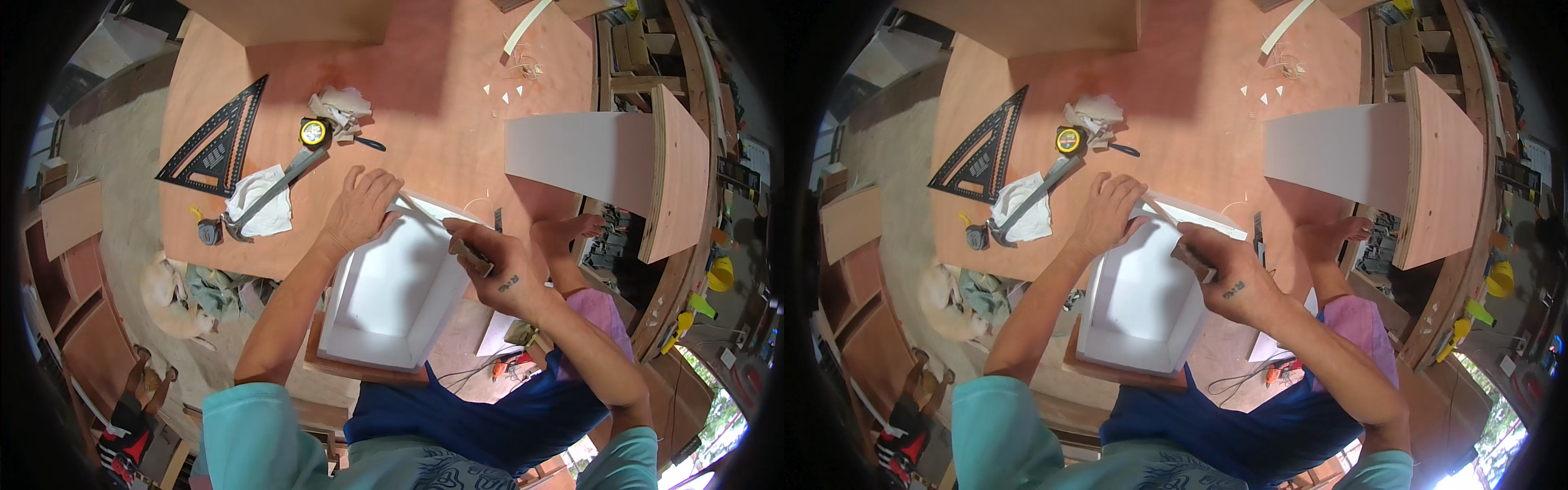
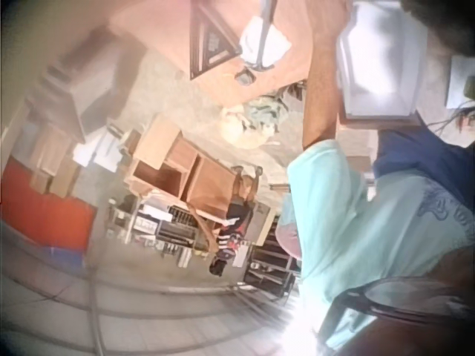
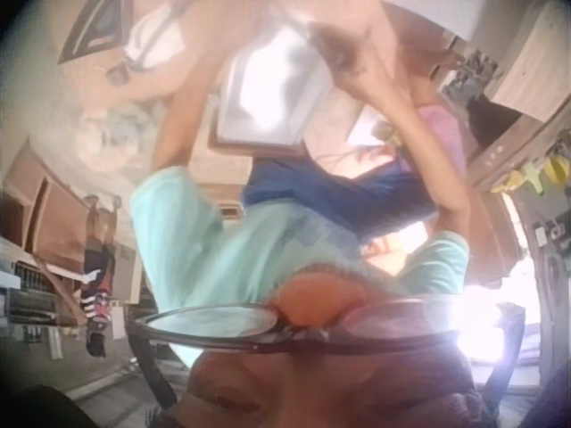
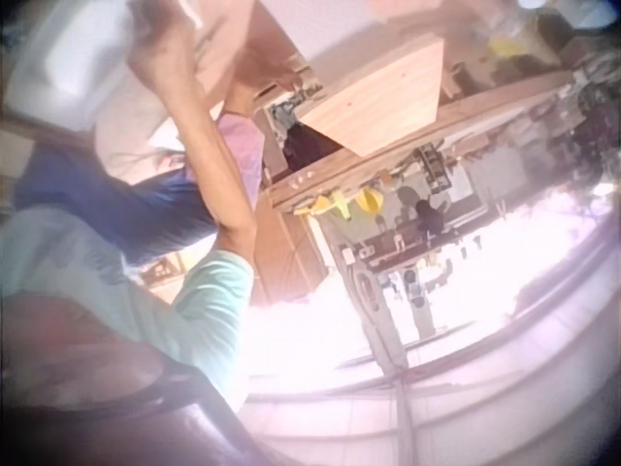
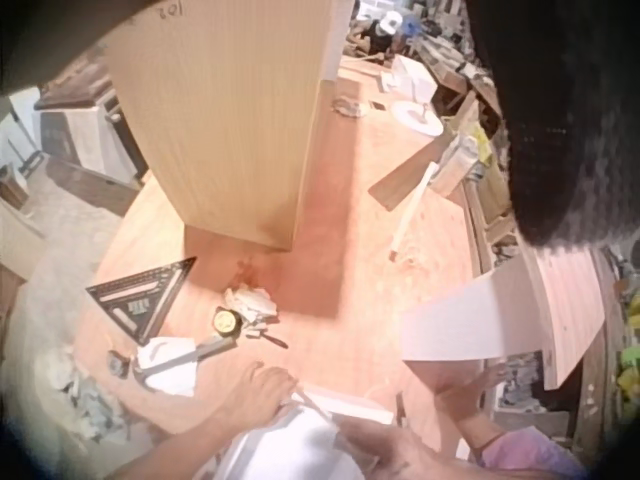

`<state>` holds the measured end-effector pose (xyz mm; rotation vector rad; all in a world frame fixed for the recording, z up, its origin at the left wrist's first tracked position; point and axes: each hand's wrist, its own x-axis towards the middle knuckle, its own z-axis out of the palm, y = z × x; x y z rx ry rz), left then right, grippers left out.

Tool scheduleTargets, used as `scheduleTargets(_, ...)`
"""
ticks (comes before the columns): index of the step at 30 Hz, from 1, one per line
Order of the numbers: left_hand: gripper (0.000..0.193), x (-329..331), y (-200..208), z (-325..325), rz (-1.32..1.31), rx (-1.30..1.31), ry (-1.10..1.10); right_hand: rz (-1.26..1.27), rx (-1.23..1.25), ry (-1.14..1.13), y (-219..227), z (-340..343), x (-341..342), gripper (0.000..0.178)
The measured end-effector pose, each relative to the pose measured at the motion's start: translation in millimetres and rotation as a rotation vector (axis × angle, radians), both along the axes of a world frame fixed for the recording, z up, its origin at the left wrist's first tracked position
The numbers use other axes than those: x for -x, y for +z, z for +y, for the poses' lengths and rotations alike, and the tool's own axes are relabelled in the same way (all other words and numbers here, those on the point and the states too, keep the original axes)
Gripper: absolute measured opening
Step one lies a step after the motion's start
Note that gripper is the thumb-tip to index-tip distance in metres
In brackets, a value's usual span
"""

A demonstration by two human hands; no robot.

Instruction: The person assembles a white wooden drawer by attaching thin wooden strips to its edges. They use a hammer to tap the strips into place and a hand saw to trim excess material. The drawer is rotated and repositioned repeatedly to access different sides.

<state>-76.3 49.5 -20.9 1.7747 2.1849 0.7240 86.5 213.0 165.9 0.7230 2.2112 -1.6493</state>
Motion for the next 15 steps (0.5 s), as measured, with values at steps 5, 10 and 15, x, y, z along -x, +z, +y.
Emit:
scheduleTargets(5,0.044,17,-6,10,-0.106,-0.014,-0.134,0.234,-0.175,0.218,-5,5,4,0.031)
scheduleTargets(10,0.037,36,-3,15,-0.239,0.049,-0.199,0.273,-0.109,0.208,-12,8,15,0.043)
scheduleTargets(15,0.046,33,-13,16,-0.25,-0.002,-0.172,0.311,-0.147,0.148,-21,4,17,0.042)
